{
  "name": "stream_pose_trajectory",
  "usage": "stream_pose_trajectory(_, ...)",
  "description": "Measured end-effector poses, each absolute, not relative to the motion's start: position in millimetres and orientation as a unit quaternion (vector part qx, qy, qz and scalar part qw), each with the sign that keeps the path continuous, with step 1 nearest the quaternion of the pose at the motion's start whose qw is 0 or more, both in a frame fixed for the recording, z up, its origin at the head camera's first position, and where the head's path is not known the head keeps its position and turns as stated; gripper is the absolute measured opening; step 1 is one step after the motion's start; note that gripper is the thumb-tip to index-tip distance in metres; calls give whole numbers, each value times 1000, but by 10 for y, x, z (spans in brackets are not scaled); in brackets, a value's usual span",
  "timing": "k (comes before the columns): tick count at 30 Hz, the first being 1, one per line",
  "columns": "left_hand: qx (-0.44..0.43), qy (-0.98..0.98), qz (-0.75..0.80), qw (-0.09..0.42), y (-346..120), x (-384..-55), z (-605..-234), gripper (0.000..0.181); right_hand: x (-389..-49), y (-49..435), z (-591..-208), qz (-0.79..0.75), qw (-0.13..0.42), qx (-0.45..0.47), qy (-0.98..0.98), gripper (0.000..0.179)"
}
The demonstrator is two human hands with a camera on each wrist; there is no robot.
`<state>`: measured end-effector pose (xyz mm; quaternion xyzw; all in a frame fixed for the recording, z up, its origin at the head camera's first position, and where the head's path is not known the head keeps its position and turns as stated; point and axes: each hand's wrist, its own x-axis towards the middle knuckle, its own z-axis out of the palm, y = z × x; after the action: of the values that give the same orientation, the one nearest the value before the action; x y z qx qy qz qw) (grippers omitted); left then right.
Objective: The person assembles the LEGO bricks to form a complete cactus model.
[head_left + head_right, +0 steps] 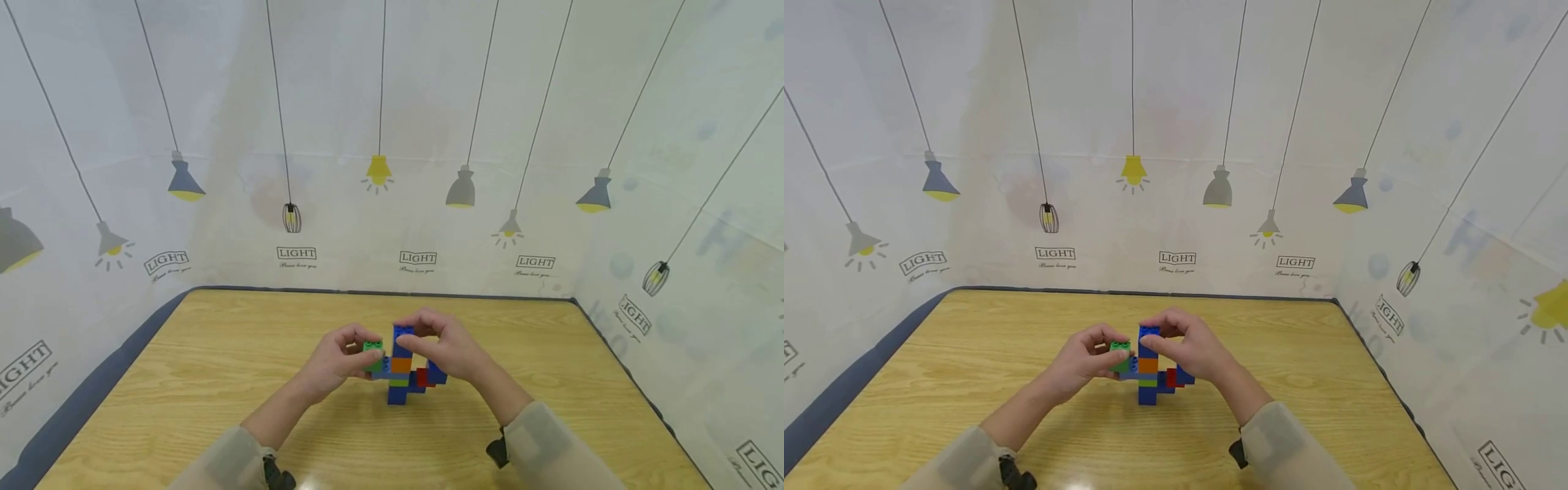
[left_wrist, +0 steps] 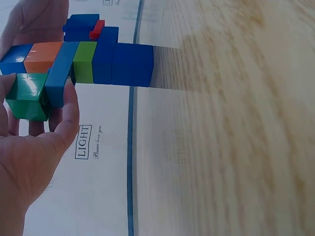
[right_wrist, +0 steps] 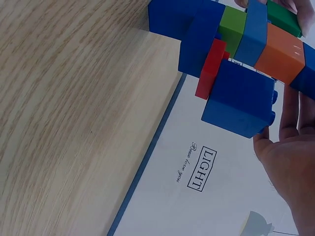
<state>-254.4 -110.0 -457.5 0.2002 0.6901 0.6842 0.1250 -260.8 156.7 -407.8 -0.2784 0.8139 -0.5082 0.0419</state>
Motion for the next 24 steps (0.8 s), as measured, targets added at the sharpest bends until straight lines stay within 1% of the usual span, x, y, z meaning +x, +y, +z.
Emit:
stream_pose_trajectory(4, 199, 693, 681, 126, -1098, -2534, -4556, 37, -2600, 1562, -4072, -507, 42, -280, 815, 29)
stream_pose_trajectory(11, 198, 693, 681, 128, -1091, -2543, -4541, 31, -2614, 1572, -4088, -513, 46, -278, 811, 30)
stream_pose_trajectory(19, 202, 695, 678, 128, -1094, -2547, -4546, 34, -2605, 1573, -4092, -511, 47, -274, 814, 29)
stream_pose_trajectory(24, 204, 695, 678, 126, -1099, -2553, -4558, 39, -2600, 1569, -4099, -515, 48, -272, 812, 29)
